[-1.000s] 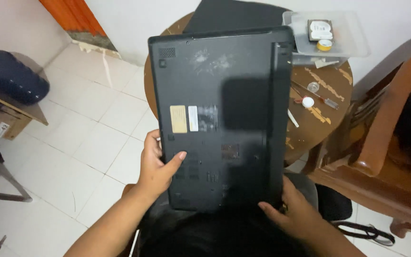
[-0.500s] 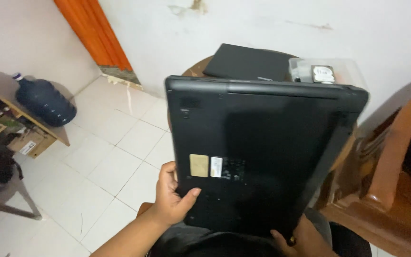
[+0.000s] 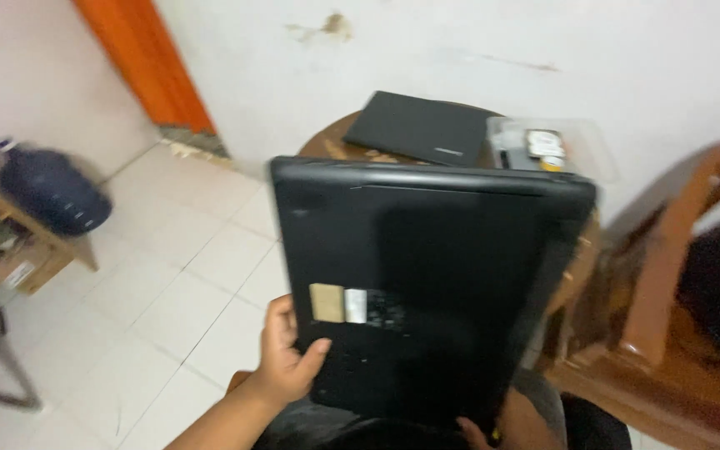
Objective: Removing screws and prying off the back cover of a laptop using a screwdriver.
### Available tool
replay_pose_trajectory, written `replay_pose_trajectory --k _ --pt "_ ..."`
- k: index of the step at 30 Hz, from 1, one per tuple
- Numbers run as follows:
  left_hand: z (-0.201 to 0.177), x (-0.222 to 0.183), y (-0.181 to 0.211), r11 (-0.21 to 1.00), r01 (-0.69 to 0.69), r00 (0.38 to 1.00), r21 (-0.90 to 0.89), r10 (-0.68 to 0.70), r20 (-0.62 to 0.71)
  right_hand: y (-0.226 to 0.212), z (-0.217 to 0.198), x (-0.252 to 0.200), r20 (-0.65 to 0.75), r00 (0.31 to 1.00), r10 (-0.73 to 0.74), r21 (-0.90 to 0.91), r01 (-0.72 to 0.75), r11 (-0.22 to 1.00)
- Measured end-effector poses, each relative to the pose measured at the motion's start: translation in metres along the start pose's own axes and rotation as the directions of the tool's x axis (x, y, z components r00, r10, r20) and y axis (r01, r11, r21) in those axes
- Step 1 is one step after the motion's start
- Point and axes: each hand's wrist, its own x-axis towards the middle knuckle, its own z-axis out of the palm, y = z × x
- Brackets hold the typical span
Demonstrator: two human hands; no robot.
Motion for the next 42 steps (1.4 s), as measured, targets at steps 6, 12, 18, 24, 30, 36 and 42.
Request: replay_pose_trajectory --k 6,12,18,24,30,36,42 --pt "-0.005 -0.002 -0.003 0.995 0.100 0.991 0.027 -0.097 -0.088 0.028 0.001 -0.004 0.000 0.857 -0.515 0.394 0.474 0.788" --pt "-0.006 -0.006 -0.013 0.989 0.149 0.979 -0.012 -0.149 -0.141 0.042 0.005 -0.001 -0.179 0.647 -0.741 0.428 0.729 0.533" --pt "-0.006 -0.007 -0.016 0.989 0.150 0.979 0.001 -0.148 -0.141 0.034 -0.021 -0.025 -0.403 0.472 -0.784 0.442 0.851 0.285" --pt "-0.006 -0.010 -0.023 0.987 0.141 0.975 -0.076 -0.152 -0.164 0.037 -0.015 -0.012 -0.200 0.556 -0.807 0.428 0.790 0.439" --pt "-0.010 -0.010 -0.021 0.987 0.162 0.977 0.009 -0.159 -0.139 0.035 -0.022 -0.021 -0.177 0.557 -0.811 0.437 0.783 0.442" --pt "-0.010 -0.012 -0.025 0.986 0.163 0.974 -0.029 -0.165 -0.157 0.038 0.002 -0.018 -0.479 0.405 -0.779 0.320 0.907 0.275" --pt "-0.007 -0.010 -0.023 0.987 0.153 0.974 -0.046 -0.159 -0.160 0.037 -0.011 -0.023 -0.347 0.471 -0.811 0.414 0.853 0.319"
